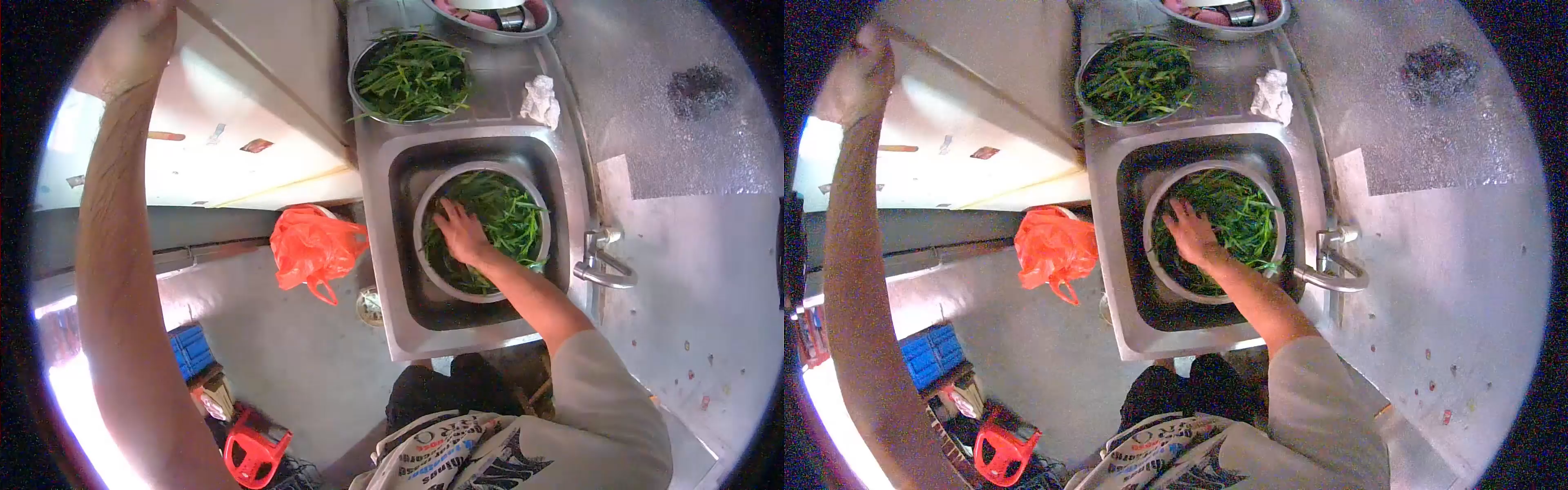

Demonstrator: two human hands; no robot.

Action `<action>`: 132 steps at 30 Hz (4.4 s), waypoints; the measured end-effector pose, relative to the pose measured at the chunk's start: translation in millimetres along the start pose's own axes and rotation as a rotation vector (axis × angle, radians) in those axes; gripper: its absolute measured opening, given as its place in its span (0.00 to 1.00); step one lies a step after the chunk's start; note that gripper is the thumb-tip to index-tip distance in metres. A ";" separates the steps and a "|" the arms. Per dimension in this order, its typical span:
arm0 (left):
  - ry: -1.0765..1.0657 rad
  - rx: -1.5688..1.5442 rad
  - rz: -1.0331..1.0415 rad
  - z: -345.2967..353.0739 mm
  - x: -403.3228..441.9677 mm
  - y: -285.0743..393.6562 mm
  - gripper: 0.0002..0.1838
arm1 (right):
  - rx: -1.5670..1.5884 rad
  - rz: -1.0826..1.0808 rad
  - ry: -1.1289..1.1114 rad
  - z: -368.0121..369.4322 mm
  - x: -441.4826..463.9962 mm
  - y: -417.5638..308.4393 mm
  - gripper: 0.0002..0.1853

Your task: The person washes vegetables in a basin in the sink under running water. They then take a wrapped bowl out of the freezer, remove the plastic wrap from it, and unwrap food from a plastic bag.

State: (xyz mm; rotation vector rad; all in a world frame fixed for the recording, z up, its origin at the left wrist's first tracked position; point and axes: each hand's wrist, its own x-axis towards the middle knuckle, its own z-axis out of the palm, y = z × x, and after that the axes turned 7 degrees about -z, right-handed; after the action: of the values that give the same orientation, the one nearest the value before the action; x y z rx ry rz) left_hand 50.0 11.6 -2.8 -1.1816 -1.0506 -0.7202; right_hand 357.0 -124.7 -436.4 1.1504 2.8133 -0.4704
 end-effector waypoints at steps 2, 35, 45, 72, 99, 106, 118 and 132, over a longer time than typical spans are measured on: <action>0.085 -0.006 0.007 16.1 -6.8 -16.0 0.07 | 0.078 -0.022 0.050 -3.7 -10.2 19.8 0.26; -0.524 0.391 0.177 106.7 -63.4 -127.5 0.28 | 0.076 0.171 -0.156 -29.2 -129.7 38.9 0.45; -0.246 0.223 0.193 79.9 -37.4 -105.5 0.28 | 0.440 0.256 0.242 -32.7 -60.2 54.2 0.25; -0.142 0.119 0.109 51.5 -24.6 -69.6 0.22 | 0.271 0.336 -0.121 17.6 -30.3 40.7 0.41; -0.082 0.004 0.030 32.0 -27.8 -43.3 0.17 | 0.113 0.403 0.384 -49.9 -65.7 23.2 0.35; -0.103 0.014 0.043 34.9 -29.6 -46.1 0.16 | 0.132 0.562 0.034 46.1 -57.8 32.7 0.43; -0.161 -0.003 -0.012 51.0 -37.2 -49.0 0.13 | 0.292 0.390 0.425 -97.2 -75.2 28.5 0.34; -0.121 -0.022 0.028 45.4 -31.3 -30.2 0.11 | 0.211 0.564 0.055 36.6 -36.6 52.9 0.24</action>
State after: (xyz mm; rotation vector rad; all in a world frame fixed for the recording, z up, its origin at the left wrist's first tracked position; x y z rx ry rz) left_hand -0.7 45.2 -18.7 -1.2694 -1.1263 -0.6466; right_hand 418.0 -124.7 -478.3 1.9301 2.3536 -0.6920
